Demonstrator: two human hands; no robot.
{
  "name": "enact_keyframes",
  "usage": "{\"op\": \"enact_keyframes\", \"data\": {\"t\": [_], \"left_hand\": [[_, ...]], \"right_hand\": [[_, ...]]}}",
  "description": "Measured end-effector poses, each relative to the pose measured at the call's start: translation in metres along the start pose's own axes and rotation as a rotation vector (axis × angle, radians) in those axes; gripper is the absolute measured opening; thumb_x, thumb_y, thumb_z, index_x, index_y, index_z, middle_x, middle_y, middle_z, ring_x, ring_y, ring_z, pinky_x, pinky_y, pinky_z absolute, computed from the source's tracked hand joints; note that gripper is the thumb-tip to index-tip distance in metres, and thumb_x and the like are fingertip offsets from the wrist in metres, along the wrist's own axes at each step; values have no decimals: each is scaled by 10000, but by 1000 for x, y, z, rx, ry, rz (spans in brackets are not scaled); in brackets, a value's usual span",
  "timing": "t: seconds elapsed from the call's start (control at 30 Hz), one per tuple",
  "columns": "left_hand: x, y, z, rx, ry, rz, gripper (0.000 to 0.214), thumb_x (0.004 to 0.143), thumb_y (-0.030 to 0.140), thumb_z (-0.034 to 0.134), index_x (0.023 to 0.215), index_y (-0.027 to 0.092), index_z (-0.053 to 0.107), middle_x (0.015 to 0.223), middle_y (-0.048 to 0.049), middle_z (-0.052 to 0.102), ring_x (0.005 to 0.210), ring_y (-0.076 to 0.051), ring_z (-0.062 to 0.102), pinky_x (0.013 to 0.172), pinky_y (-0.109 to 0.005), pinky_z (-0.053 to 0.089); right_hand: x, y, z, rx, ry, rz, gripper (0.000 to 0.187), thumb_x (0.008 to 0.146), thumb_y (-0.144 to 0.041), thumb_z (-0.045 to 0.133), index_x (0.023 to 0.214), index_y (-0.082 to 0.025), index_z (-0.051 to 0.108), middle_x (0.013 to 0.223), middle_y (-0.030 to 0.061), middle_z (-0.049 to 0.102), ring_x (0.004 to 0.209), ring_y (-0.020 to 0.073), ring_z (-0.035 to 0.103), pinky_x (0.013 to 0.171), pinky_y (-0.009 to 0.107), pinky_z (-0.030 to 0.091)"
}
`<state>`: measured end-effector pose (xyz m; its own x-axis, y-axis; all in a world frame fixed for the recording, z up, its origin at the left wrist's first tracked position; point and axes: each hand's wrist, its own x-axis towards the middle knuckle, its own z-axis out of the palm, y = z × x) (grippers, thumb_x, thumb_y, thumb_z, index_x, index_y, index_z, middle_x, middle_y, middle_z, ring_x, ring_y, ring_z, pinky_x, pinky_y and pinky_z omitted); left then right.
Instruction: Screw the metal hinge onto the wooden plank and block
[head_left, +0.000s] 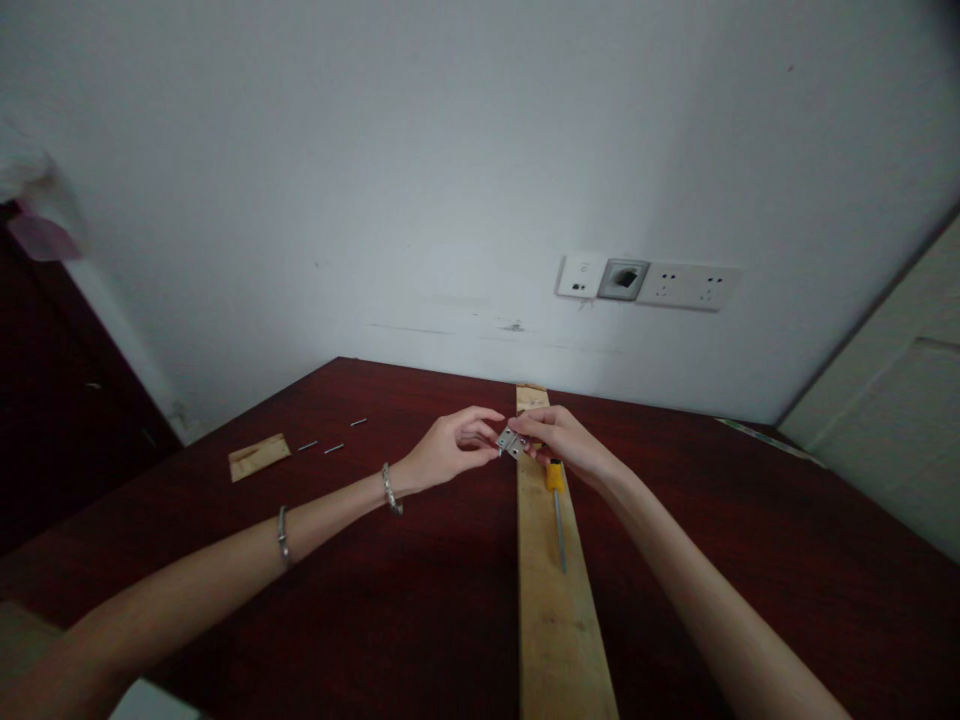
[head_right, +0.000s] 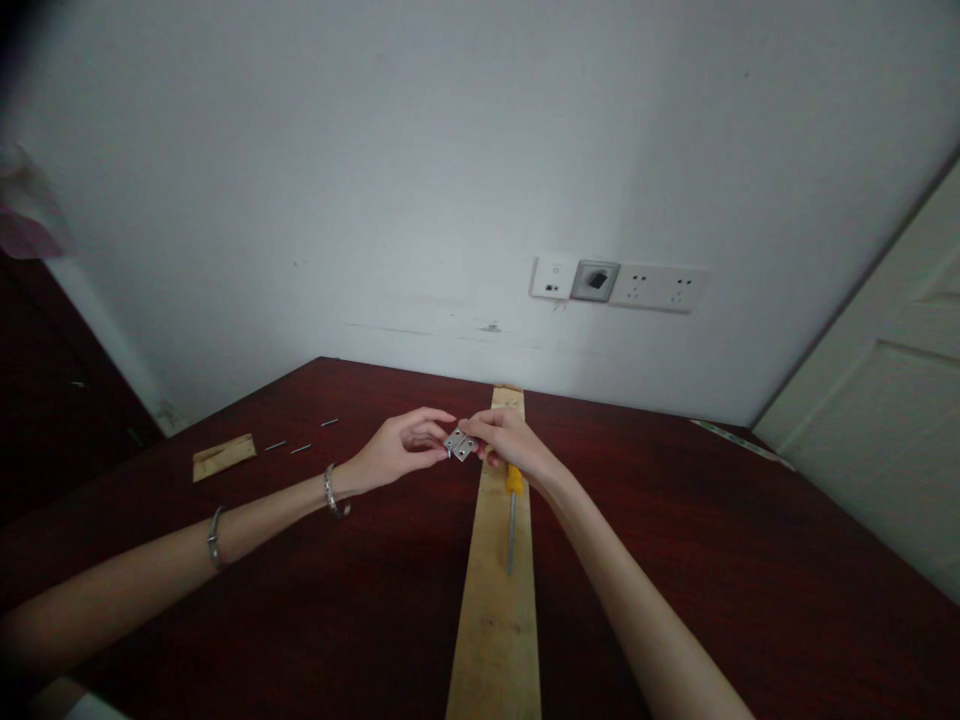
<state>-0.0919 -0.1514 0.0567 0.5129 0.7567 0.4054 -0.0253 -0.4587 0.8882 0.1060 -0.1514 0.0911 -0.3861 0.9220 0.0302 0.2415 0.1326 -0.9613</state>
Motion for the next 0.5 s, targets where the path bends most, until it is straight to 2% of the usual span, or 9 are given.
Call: {"op": "enact_keyframes", "data": {"t": [0.17,0.37,0.5], "left_hand": [[-3,-2,3,-33,6,-26,447,738,144,686,1147,148,506,935,-55,686,850,-144,668,864,-353,509],[-5,2,2,-7,31,-16,426,762,167,670,1152,152,497,860,-30,681,820,-142,666,853,-349,509],[-6,4,1,25,69,0,354,764,166,670,1079,157,508,828,-17,669,788,-138,662,819,-330,517]], "right_hand": [[2,3,2,14,-2,0,373,699,-504,666,582,-159,581,514,-29,506,447,60,417,397,196,278],[3,7,2,-7,-15,4,405,716,-530,644,592,-147,599,498,-29,495,435,51,406,392,187,264],[5,8,2,-3,-15,17,398,718,-521,647,601,-144,608,494,-29,497,437,50,406,396,184,270]]}}
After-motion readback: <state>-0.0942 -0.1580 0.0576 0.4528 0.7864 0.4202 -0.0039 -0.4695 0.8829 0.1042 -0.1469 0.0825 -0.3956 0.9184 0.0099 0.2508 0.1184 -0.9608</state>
